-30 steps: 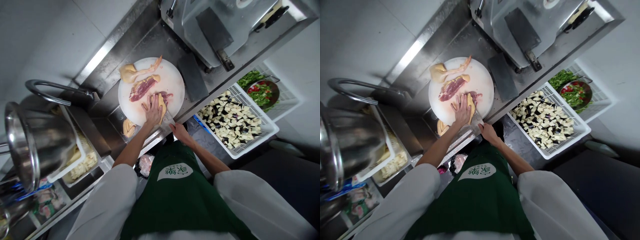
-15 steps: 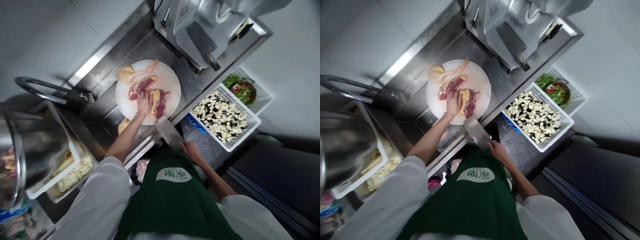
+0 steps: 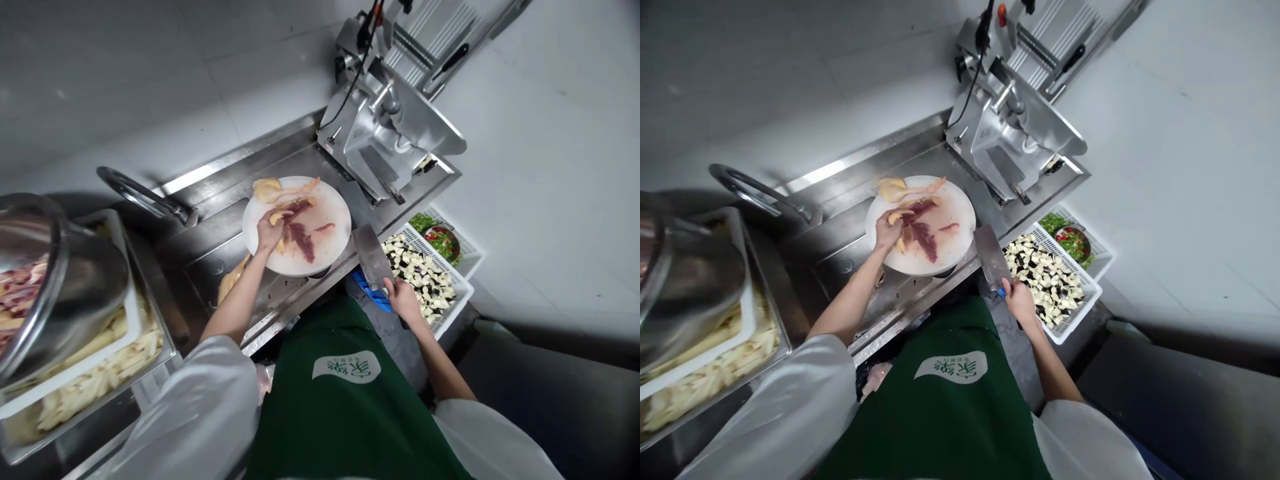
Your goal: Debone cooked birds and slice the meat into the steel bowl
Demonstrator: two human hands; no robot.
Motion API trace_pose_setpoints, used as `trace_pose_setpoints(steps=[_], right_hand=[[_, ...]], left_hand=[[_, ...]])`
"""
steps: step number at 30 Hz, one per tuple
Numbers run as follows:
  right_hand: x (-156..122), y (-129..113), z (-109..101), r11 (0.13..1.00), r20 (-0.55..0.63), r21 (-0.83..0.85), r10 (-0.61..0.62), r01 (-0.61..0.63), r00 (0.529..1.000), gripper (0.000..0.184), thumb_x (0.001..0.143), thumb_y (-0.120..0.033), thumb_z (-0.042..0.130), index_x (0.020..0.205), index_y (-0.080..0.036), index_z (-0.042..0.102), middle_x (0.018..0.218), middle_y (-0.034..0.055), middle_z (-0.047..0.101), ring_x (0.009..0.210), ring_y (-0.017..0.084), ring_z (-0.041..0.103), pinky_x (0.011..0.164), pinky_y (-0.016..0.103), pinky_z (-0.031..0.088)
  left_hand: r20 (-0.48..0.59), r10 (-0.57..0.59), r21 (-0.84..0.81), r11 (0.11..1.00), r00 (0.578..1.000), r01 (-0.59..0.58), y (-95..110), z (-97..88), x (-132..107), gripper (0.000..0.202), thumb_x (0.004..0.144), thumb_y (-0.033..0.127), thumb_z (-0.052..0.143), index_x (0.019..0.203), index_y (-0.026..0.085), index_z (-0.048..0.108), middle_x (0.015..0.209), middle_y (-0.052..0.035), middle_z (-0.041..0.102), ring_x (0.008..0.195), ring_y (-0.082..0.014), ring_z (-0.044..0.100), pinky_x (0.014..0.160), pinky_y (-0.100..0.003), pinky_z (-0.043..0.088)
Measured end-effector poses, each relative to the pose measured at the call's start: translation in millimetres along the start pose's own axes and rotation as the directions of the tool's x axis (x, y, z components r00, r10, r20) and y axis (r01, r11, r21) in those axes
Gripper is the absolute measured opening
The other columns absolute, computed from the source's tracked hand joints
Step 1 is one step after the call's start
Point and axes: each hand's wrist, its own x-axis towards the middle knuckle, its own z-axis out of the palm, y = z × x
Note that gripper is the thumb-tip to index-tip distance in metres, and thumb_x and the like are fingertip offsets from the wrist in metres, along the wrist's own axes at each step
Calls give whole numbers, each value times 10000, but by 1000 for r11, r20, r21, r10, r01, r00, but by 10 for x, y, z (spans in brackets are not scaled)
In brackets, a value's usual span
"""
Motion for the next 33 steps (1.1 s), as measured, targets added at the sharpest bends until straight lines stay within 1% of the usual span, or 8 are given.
trace_pose_setpoints(steps=[5, 12, 16, 19, 23, 28, 30, 33], right_hand=[[723, -431, -142, 964, 141, -189, -164, 189, 976, 382, 1054, -415, 405, 993, -153, 675, 904, 162, 752, 855, 251, 714, 689, 286, 386], [1381, -1208, 159, 868, 372, -122, -410, 482, 833, 398, 1061, -383, 423, 1104, -113, 713, 1059, 175, 756, 1019, 254, 701, 817, 265, 434], [1605, -1538, 448, 822, 453, 48, -524, 567, 721, 423, 1058, -378, 428, 1281, -119, 678, 1158, 152, 747, 1107, 244, 678, 904, 260, 455], [1731, -1623, 645, 825, 495, 57, -512, 562, 702, 461, 1044, -357, 456, 1398, -104, 607, 1228, 160, 721, 1144, 256, 666, 950, 287, 463], [1815, -1621, 782, 829, 525, 52, -497, 557, 691, 472, 1043, -356, 448, 1410, -101, 601, 1230, 154, 718, 1173, 253, 653, 977, 291, 463], [1833, -1575, 707, 828, 510, 75, -511, 556, 692, 450, 1026, -361, 464, 1369, -127, 638, 1175, 137, 741, 1118, 246, 675, 936, 279, 476], [1852, -1443, 600, 817, 455, 111, -548, 566, 702, 415, 1014, -347, 473, 1317, -145, 670, 1131, 123, 753, 1072, 238, 688, 900, 265, 476], [1901, -1084, 400, 882, 367, 92, -461, 462, 808, 431, 1019, -407, 418, 1045, -118, 737, 845, 119, 754, 848, 233, 709, 764, 264, 482]], left_hand=[[-29, -283, -167, 947, 959, 274, 66, -229, 143, 299, 671, 120, 589, 965, 169, 615, 599, 35, 610, 495, -137, 564, 541, -232, 480], [-242, -499, -284, 857, 832, 431, -272, -531, -329, 205, 680, 148, 662, 858, 184, 567, 557, 49, 578, 448, -115, 524, 497, -217, 435], [-277, -546, -421, 808, 790, 411, -350, -451, -497, 247, 717, 259, 751, 840, 174, 554, 583, 62, 558, 459, -84, 506, 510, -209, 448], [-277, -550, -472, 792, 788, 386, -339, -468, -575, 293, 744, 333, 771, 794, 177, 528, 546, 77, 505, 411, -65, 443, 449, -198, 408], [-390, -507, -520, 810, 769, 271, -200, -922, -754, 272, 811, 367, 712, 781, 192, 506, 485, 83, 452, 367, -75, 421, 379, -184, 370], [-438, -317, -515, 855, 841, 54, 239, -1610, -967, 204, 850, 362, 670, 935, 193, 594, 683, 3, 652, 488, -121, 600, 445, -234, 525], [-311, -306, -526, 844, 900, 105, 430, -1531, -931, 256, 848, 340, 676, 1056, 202, 619, 840, -40, 720, 597, -157, 679, 507, -280, 581], [-101, -308, -550, 810, 946, 205, 648, -927, -621, 348, 857, 315, 682, 1174, 192, 607, 964, -74, 740, 721, -206, 728, 625, -359, 623]])
